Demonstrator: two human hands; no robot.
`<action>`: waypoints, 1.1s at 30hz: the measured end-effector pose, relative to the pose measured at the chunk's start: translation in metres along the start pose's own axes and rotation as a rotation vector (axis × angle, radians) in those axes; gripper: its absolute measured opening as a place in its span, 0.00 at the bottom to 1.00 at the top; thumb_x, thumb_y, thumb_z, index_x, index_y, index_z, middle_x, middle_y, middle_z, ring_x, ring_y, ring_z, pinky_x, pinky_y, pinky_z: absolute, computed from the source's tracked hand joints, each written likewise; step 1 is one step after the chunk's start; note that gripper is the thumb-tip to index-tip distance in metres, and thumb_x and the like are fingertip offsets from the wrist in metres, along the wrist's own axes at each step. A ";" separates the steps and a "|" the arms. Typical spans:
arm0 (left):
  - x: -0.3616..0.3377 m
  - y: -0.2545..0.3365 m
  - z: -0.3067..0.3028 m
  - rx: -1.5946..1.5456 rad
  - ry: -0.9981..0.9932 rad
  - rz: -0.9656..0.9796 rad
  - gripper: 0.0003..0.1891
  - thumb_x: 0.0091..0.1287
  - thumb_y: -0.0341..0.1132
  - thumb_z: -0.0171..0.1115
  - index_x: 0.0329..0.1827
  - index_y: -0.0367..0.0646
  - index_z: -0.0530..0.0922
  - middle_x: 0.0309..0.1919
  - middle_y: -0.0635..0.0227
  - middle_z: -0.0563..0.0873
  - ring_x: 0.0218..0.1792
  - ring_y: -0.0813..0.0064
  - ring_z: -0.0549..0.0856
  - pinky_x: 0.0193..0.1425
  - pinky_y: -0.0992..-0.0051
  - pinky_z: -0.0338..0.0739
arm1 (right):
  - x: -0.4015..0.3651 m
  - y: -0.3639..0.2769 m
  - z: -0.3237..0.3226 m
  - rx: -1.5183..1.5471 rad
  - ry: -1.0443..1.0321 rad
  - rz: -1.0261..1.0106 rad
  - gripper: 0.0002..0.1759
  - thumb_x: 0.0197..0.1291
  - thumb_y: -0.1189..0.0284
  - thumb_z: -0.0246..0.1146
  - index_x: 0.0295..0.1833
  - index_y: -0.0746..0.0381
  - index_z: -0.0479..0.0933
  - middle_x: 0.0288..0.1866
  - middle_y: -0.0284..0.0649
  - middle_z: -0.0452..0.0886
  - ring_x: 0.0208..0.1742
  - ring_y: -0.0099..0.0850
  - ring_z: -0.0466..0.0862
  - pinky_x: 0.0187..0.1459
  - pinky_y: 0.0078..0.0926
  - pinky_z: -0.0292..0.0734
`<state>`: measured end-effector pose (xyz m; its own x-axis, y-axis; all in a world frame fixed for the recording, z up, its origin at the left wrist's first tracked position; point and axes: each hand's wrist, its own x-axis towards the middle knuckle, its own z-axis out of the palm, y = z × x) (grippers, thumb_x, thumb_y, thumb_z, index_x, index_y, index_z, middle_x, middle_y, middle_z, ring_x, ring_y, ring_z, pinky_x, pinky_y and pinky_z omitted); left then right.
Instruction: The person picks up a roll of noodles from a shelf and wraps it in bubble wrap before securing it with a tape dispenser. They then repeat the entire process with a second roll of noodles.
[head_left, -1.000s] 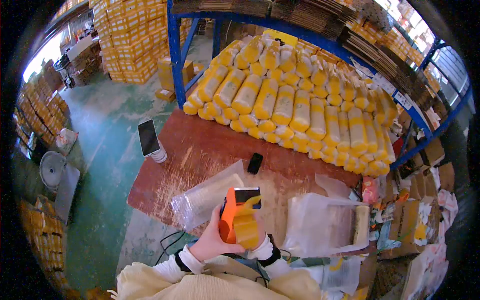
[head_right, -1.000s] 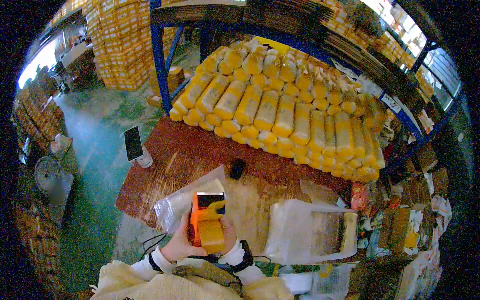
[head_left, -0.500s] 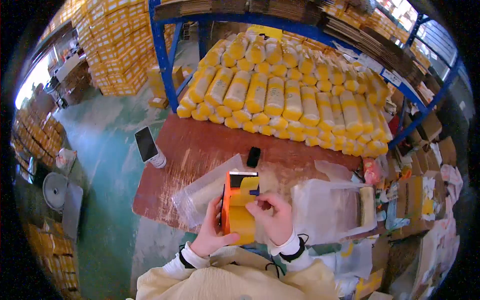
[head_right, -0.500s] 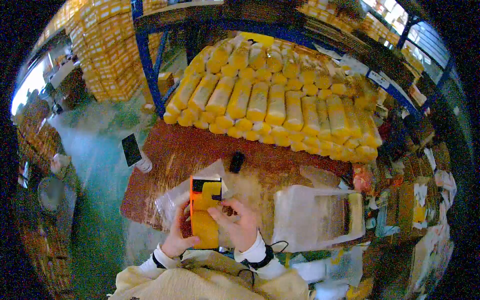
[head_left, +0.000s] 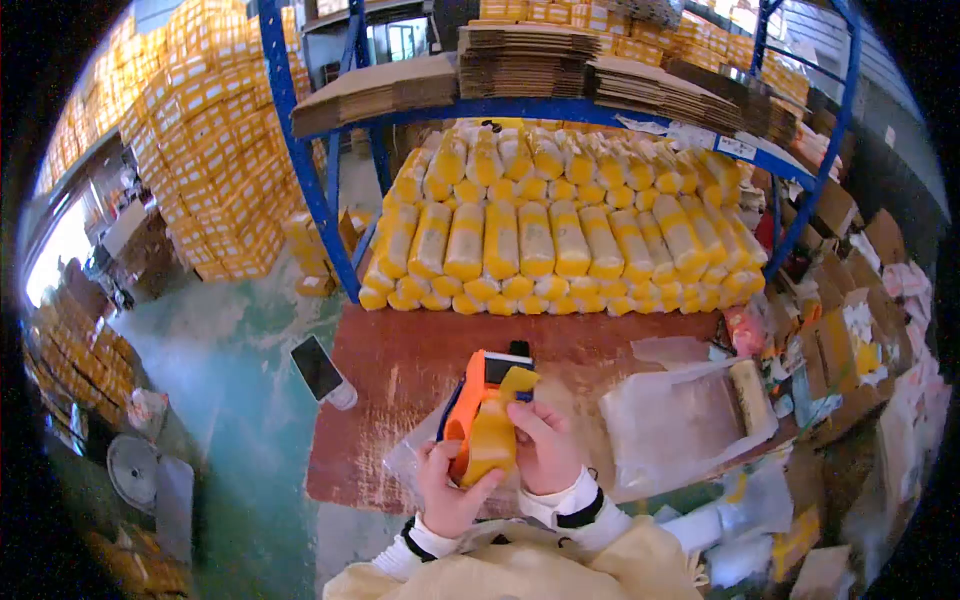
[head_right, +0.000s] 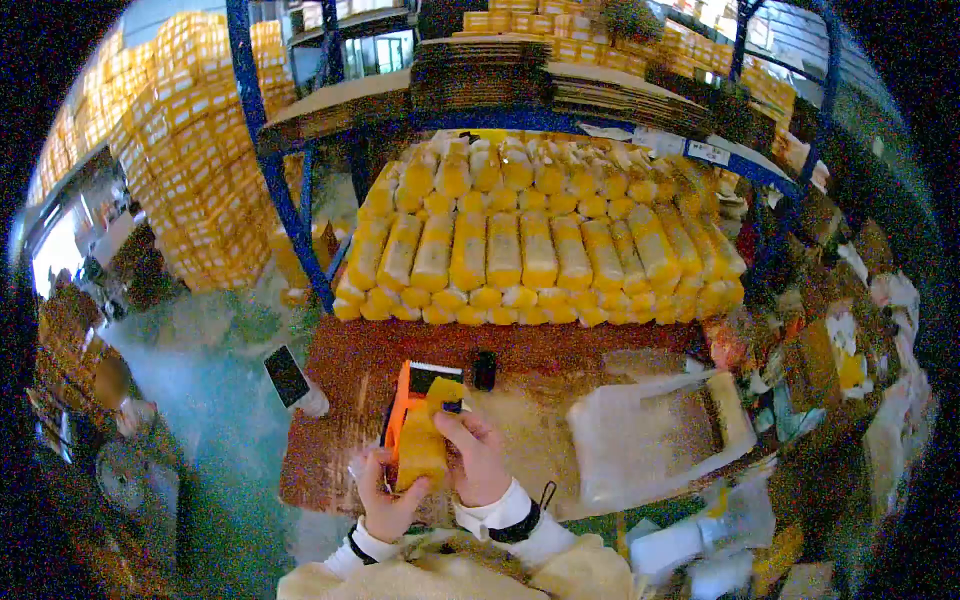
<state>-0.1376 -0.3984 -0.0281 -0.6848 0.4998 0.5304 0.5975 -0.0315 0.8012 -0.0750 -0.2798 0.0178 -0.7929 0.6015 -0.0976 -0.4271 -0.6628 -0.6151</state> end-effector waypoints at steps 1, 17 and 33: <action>0.000 -0.002 -0.002 -0.023 -0.019 -0.054 0.24 0.44 0.37 0.71 0.41 0.38 0.70 0.37 0.62 0.73 0.40 0.67 0.73 0.45 0.70 0.68 | -0.002 -0.005 0.004 0.034 -0.021 0.036 0.09 0.55 0.74 0.60 0.42 0.64 0.76 0.37 0.37 0.80 0.38 0.26 0.80 0.40 0.25 0.75; 0.017 0.028 -0.010 -0.452 0.148 -0.141 0.24 0.43 0.37 0.72 0.39 0.39 0.68 0.32 0.64 0.73 0.34 0.68 0.69 0.37 0.71 0.64 | -0.043 -0.046 0.027 -1.057 -0.077 -0.869 0.14 0.50 0.76 0.64 0.44 0.63 0.75 0.25 0.35 0.76 0.24 0.22 0.74 0.25 0.20 0.68; 0.028 0.022 -0.018 0.257 0.028 0.449 0.29 0.43 0.43 0.72 0.46 0.40 0.71 0.38 0.64 0.79 0.40 0.65 0.73 0.55 0.63 0.53 | -0.037 -0.053 0.066 -0.964 0.004 -0.658 0.07 0.50 0.77 0.65 0.36 0.63 0.75 0.17 0.28 0.72 0.18 0.13 0.68 0.19 0.13 0.59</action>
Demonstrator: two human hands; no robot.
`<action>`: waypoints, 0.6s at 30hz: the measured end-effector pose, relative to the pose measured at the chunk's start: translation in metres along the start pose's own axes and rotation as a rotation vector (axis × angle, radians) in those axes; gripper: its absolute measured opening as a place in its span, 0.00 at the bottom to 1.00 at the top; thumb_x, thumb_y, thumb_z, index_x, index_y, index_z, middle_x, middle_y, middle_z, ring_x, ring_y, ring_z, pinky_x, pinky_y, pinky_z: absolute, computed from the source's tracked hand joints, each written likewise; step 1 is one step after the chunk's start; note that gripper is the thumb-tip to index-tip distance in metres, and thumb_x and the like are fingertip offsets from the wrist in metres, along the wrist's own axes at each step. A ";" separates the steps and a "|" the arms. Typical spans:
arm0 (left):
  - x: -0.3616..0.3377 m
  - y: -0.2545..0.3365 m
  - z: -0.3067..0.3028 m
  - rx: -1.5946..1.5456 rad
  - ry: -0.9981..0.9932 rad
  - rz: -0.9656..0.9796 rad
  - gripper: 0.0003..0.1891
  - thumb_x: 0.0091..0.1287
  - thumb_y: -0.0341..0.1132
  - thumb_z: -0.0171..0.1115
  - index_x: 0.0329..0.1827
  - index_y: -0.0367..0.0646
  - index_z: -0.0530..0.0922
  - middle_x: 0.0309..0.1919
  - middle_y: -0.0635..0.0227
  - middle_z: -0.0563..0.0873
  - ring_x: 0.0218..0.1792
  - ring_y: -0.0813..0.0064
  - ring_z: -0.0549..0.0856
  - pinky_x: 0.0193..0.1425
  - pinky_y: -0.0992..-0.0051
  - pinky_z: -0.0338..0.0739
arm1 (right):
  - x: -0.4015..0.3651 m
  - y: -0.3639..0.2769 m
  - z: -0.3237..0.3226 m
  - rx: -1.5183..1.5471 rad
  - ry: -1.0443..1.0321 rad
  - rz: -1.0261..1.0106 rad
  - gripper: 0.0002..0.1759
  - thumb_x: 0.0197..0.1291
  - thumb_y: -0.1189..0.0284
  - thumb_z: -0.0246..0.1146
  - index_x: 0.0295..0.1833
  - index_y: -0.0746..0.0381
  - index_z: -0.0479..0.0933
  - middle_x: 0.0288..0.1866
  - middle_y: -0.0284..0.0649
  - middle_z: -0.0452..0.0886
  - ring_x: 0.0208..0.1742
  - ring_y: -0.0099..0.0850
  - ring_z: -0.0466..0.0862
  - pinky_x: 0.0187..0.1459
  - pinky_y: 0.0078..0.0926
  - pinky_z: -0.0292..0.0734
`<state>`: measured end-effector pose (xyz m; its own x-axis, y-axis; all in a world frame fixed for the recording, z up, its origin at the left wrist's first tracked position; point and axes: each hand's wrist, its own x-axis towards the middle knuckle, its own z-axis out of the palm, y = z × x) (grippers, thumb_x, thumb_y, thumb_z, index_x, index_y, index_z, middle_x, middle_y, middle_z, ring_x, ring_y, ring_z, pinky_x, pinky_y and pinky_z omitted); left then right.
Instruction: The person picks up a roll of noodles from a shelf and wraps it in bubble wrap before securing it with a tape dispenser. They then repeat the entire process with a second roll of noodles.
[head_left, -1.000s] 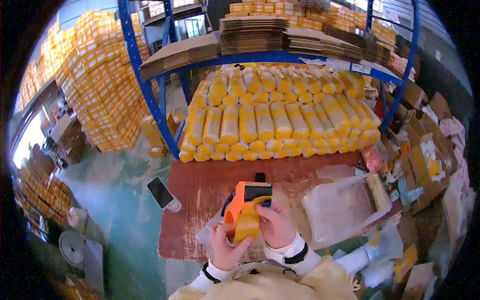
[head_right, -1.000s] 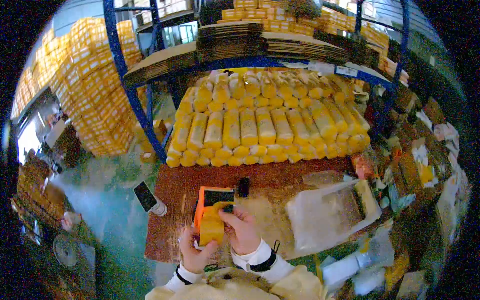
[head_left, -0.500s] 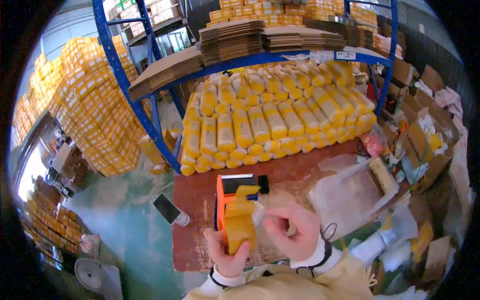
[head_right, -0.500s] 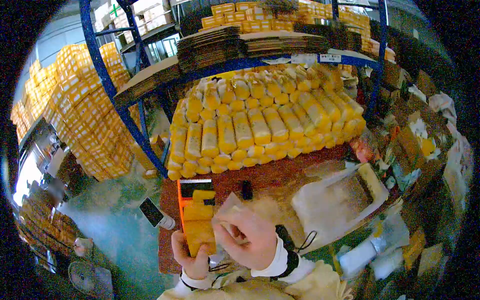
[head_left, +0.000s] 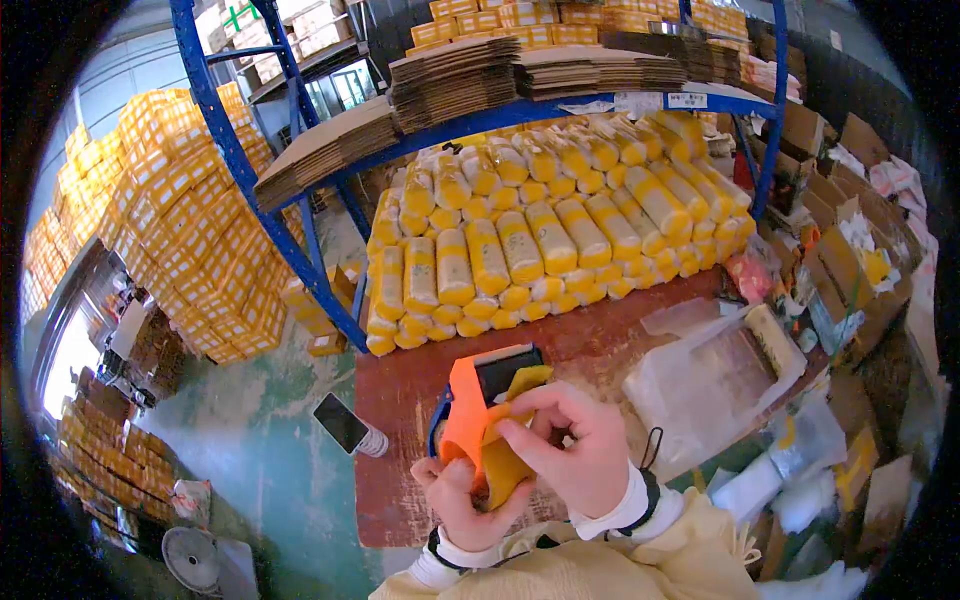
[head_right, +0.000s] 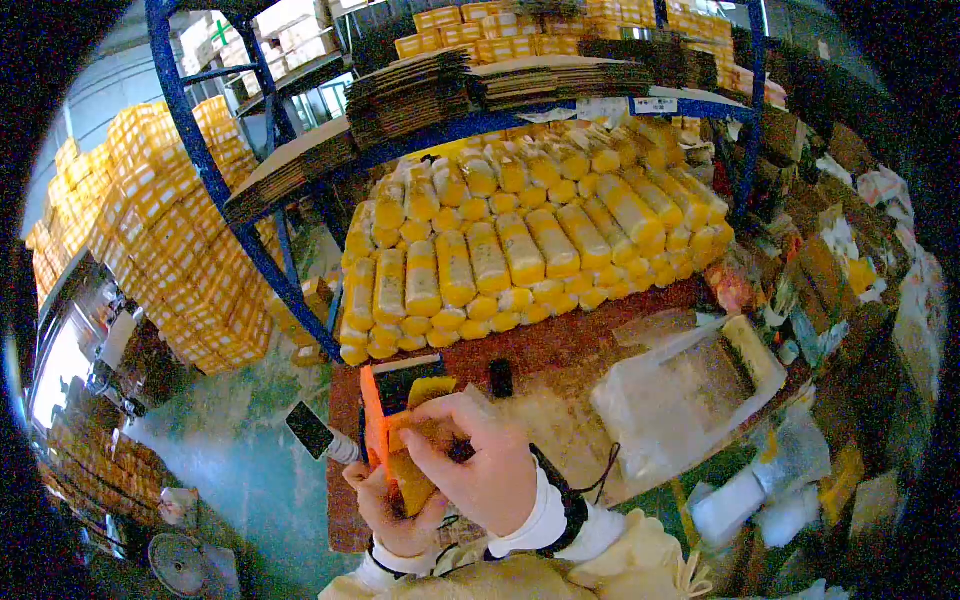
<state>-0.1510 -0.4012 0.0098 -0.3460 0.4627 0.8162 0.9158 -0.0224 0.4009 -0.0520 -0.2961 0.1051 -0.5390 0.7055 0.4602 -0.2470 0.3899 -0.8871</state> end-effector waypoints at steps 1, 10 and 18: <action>0.002 0.001 0.000 0.034 -0.010 0.037 0.30 0.43 0.43 0.73 0.46 0.40 0.71 0.36 0.64 0.79 0.39 0.65 0.73 0.54 0.62 0.54 | -0.001 0.005 0.001 0.018 0.019 0.014 0.06 0.50 0.77 0.64 0.35 0.64 0.75 0.18 0.28 0.72 0.19 0.12 0.68 0.20 0.12 0.59; 0.022 -0.003 0.017 0.268 -0.079 0.094 0.19 0.44 0.44 0.71 0.28 0.45 0.70 0.19 0.72 0.74 0.20 0.73 0.73 0.38 0.69 0.55 | 0.016 0.051 -0.002 0.160 0.000 0.251 0.04 0.52 0.78 0.61 0.33 0.67 0.74 0.25 0.32 0.77 0.26 0.13 0.73 0.27 0.11 0.66; 0.017 -0.021 0.031 0.382 -0.144 0.158 0.17 0.48 0.44 0.68 0.26 0.47 0.69 0.22 0.71 0.76 0.20 0.74 0.73 0.38 0.69 0.56 | 0.036 0.089 -0.018 0.109 -0.208 0.374 0.07 0.51 0.72 0.61 0.31 0.66 0.74 0.20 0.33 0.74 0.20 0.22 0.72 0.23 0.19 0.67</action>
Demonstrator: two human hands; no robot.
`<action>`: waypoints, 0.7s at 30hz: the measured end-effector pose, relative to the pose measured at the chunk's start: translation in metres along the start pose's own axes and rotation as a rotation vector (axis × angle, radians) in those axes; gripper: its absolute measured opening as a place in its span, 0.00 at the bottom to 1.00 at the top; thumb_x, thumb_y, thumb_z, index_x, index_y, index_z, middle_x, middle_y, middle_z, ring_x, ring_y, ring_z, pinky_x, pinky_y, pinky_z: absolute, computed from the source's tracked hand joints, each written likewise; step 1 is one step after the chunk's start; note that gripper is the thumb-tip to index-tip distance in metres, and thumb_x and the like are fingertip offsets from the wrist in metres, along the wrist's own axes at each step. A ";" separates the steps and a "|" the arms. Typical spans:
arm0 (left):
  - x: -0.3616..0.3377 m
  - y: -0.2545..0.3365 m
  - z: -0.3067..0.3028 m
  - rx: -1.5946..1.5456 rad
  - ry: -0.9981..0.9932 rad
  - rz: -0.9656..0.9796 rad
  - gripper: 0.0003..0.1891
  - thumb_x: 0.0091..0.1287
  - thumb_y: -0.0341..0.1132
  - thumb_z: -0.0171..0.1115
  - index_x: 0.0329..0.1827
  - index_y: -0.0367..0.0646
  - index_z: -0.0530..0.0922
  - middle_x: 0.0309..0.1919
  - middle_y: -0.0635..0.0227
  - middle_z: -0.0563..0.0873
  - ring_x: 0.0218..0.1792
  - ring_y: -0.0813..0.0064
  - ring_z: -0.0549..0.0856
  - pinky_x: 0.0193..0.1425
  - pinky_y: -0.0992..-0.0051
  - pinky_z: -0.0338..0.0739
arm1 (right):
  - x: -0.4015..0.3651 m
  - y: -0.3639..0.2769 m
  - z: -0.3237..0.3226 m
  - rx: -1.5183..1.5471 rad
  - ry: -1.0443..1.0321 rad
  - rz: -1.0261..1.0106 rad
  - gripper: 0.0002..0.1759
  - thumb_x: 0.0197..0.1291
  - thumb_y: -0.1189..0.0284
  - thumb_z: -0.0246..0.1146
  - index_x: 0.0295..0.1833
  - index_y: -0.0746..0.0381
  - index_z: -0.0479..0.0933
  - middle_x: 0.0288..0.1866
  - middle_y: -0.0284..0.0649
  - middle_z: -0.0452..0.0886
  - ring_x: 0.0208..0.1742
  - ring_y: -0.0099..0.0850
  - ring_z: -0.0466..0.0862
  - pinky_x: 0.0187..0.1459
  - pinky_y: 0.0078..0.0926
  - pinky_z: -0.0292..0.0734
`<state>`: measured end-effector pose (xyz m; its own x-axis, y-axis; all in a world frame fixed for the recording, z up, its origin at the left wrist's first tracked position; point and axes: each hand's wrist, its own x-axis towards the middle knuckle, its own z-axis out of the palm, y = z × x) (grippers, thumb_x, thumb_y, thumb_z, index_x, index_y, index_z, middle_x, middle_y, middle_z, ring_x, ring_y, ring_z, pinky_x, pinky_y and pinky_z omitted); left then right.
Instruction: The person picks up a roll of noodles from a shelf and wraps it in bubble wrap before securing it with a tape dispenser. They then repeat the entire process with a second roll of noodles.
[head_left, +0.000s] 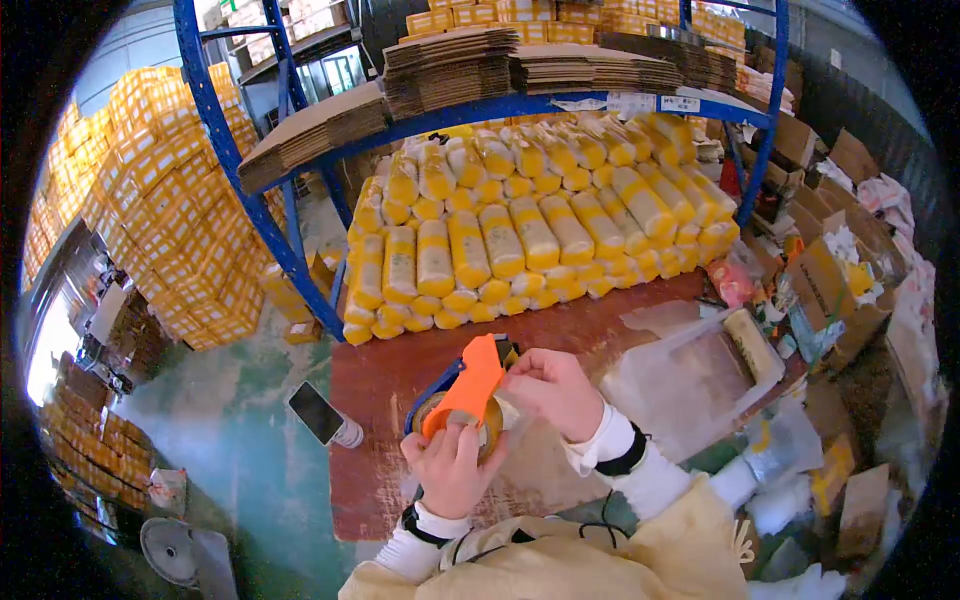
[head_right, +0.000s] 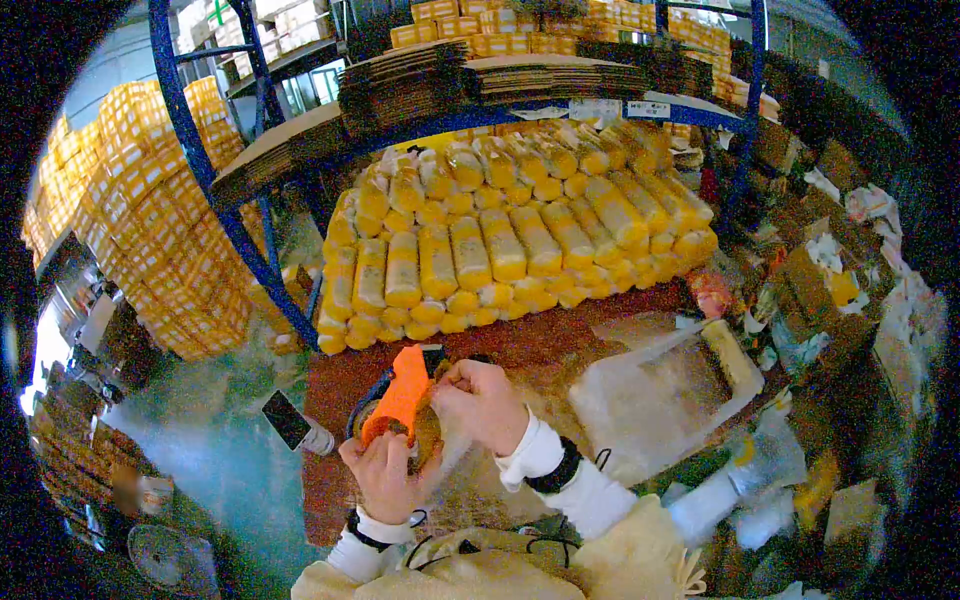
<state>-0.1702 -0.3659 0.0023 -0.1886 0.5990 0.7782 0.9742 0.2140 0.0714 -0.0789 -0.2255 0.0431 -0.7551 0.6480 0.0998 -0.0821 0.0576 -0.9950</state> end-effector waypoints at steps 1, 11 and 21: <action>0.001 0.000 0.000 -0.005 -0.002 0.003 0.16 0.48 0.44 0.68 0.26 0.47 0.69 0.22 0.71 0.76 0.20 0.73 0.73 0.38 0.69 0.56 | 0.002 0.000 -0.004 0.120 -0.058 0.112 0.06 0.51 0.73 0.60 0.30 0.65 0.73 0.19 0.31 0.72 0.19 0.21 0.70 0.21 0.18 0.64; -0.024 -0.023 0.029 -0.271 -0.179 -0.300 0.17 0.47 0.44 0.68 0.32 0.45 0.73 0.26 0.66 0.79 0.24 0.66 0.73 0.40 0.67 0.61 | -0.008 -0.024 -0.031 0.788 -0.257 0.425 0.10 0.60 0.69 0.52 0.25 0.56 0.63 0.15 0.27 0.61 0.13 0.18 0.61 0.15 0.17 0.55; -0.034 -0.019 0.004 -1.162 -0.207 -0.744 0.15 0.52 0.29 0.65 0.40 0.39 0.70 0.35 0.69 0.78 0.35 0.78 0.76 0.40 0.77 0.72 | -0.018 -0.005 -0.024 0.337 -0.004 0.009 0.06 0.57 0.70 0.57 0.36 0.60 0.71 0.26 0.30 0.72 0.24 0.19 0.70 0.25 0.16 0.65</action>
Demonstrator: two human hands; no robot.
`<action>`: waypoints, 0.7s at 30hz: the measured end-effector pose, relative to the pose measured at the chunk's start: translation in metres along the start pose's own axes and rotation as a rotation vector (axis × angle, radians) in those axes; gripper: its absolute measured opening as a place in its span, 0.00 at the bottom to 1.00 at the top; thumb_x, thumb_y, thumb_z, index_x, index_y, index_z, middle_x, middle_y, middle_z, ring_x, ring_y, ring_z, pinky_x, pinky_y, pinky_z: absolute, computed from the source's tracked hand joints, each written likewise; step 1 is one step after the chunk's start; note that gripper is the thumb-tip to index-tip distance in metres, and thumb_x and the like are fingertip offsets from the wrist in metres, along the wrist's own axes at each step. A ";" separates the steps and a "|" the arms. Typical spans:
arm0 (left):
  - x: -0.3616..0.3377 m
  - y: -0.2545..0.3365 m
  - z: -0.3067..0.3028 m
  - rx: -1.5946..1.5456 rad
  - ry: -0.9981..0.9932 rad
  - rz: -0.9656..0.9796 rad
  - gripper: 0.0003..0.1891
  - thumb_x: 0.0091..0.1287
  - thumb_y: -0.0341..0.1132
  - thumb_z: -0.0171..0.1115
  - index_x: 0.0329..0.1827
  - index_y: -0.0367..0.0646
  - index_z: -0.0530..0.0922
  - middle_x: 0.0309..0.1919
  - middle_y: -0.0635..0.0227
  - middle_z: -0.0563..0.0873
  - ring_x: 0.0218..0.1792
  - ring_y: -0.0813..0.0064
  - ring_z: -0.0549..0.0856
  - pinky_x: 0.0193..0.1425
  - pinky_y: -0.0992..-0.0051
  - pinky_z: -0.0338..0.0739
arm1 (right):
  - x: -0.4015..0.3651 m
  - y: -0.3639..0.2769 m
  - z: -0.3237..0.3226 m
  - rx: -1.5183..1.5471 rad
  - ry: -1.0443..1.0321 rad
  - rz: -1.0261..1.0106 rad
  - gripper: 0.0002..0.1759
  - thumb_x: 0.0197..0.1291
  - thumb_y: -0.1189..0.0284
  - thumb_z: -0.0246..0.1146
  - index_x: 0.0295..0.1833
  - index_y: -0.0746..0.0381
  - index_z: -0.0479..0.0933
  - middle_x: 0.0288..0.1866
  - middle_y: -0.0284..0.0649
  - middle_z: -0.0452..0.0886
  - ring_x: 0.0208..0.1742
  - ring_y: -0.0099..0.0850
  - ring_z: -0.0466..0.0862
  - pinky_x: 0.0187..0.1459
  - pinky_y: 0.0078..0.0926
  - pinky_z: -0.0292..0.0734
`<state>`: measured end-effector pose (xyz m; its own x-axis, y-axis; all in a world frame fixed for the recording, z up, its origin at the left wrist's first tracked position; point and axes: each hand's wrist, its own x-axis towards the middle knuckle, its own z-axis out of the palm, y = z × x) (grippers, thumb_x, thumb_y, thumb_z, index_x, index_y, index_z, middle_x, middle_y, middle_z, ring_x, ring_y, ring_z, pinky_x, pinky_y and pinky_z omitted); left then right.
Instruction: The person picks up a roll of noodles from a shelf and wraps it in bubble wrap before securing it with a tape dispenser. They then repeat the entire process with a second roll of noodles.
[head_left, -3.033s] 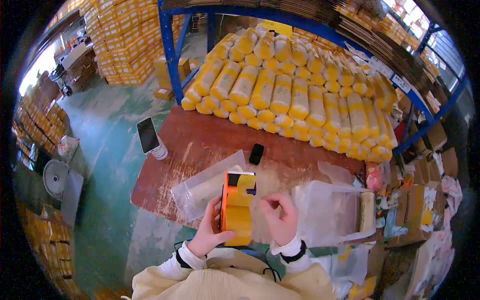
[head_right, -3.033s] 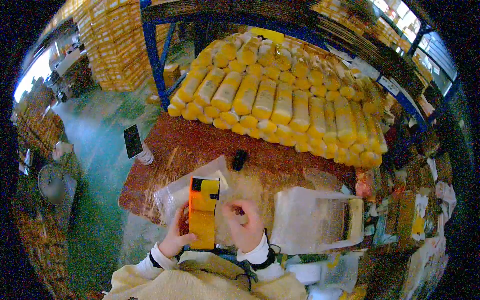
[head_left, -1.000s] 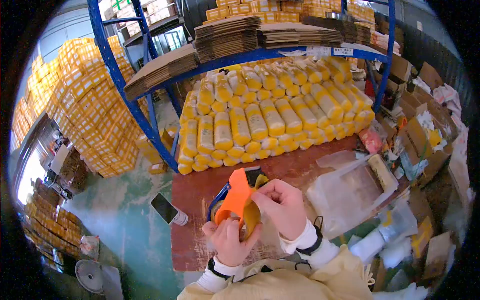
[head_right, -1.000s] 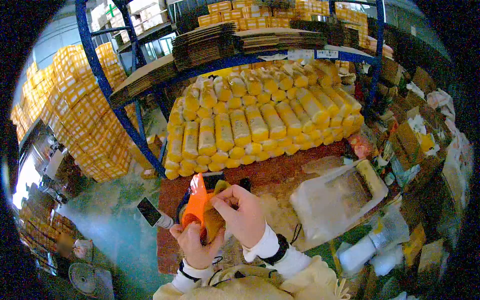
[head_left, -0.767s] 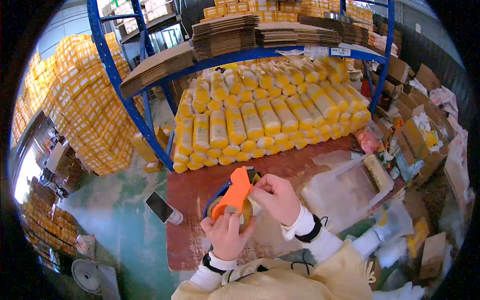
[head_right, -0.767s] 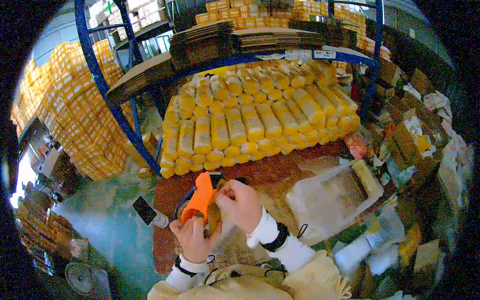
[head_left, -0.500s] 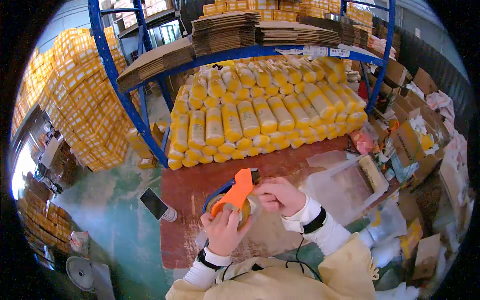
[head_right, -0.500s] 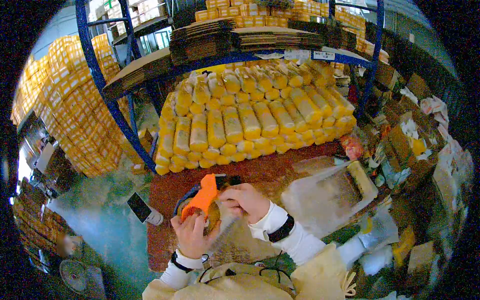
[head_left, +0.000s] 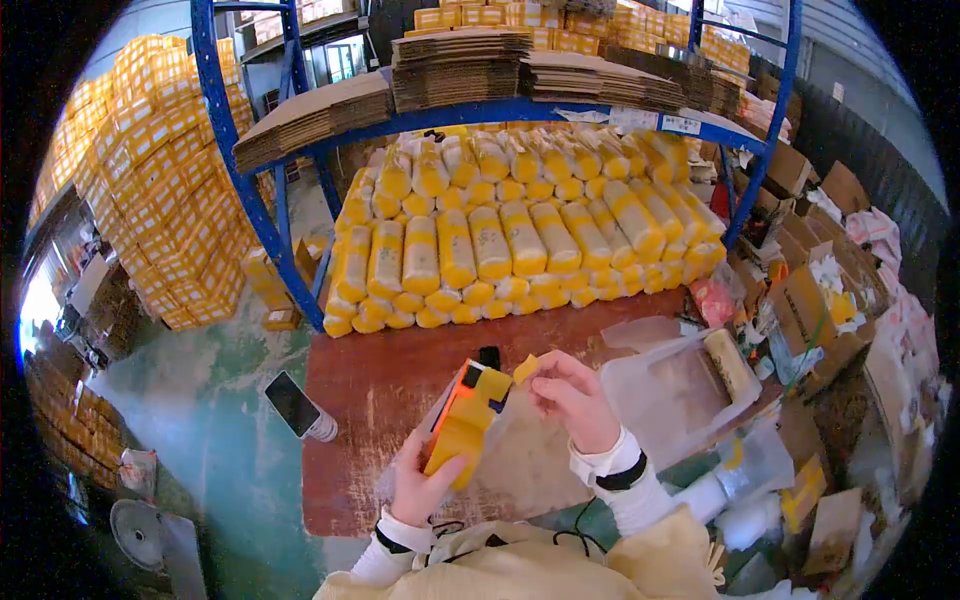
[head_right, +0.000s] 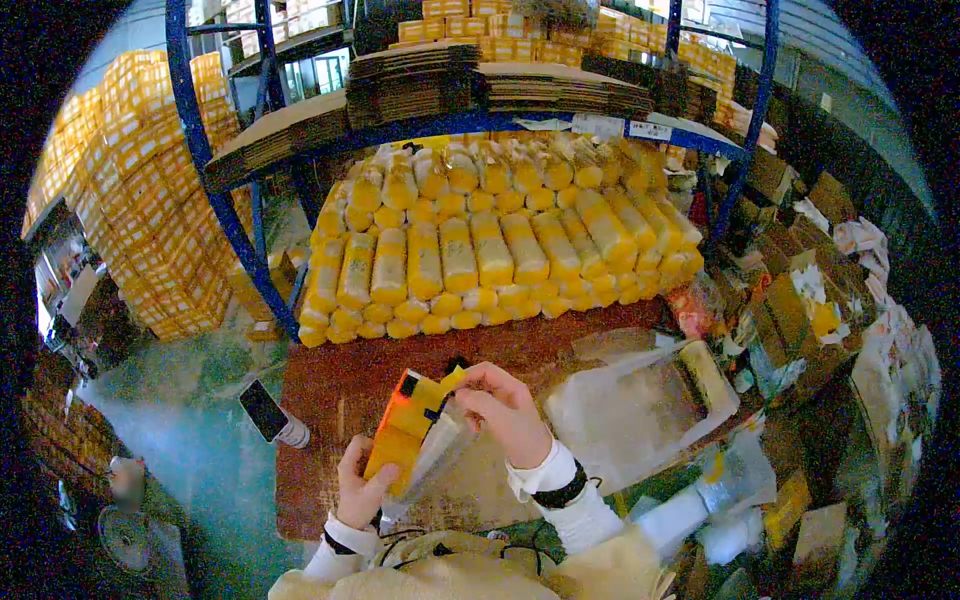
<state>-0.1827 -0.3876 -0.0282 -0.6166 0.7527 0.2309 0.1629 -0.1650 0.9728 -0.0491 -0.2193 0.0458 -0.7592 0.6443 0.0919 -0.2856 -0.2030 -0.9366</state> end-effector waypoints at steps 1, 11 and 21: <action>-0.001 0.010 0.003 -0.107 0.002 -0.051 0.15 0.52 0.29 0.64 0.40 0.39 0.69 0.35 0.69 0.78 0.35 0.78 0.77 0.40 0.77 0.73 | 0.001 0.004 -0.001 -0.042 -0.011 -0.043 0.06 0.56 0.70 0.58 0.38 0.60 0.72 0.27 0.30 0.72 0.25 0.19 0.70 0.26 0.15 0.65; 0.010 0.021 0.012 -0.449 0.077 -0.024 0.28 0.45 0.24 0.70 0.43 0.43 0.60 0.38 0.65 0.77 0.37 0.72 0.80 0.43 0.71 0.78 | -0.013 0.020 0.002 -0.028 -0.201 0.078 0.09 0.56 0.72 0.59 0.43 0.60 0.73 0.33 0.30 0.75 0.30 0.19 0.73 0.31 0.16 0.68; 0.030 0.039 0.061 -0.287 0.137 -0.048 0.33 0.42 0.24 0.74 0.46 0.45 0.58 0.36 0.66 0.77 0.36 0.74 0.80 0.41 0.75 0.77 | -0.041 0.038 -0.007 -0.391 -0.044 -0.099 0.11 0.56 0.77 0.58 0.46 0.62 0.72 0.34 0.32 0.74 0.34 0.19 0.73 0.35 0.18 0.70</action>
<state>-0.1482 -0.3325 0.0160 -0.7194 0.6744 0.1661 -0.0808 -0.3188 0.9444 -0.0249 -0.2489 0.0037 -0.7661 0.6126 0.1943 -0.1208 0.1597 -0.9798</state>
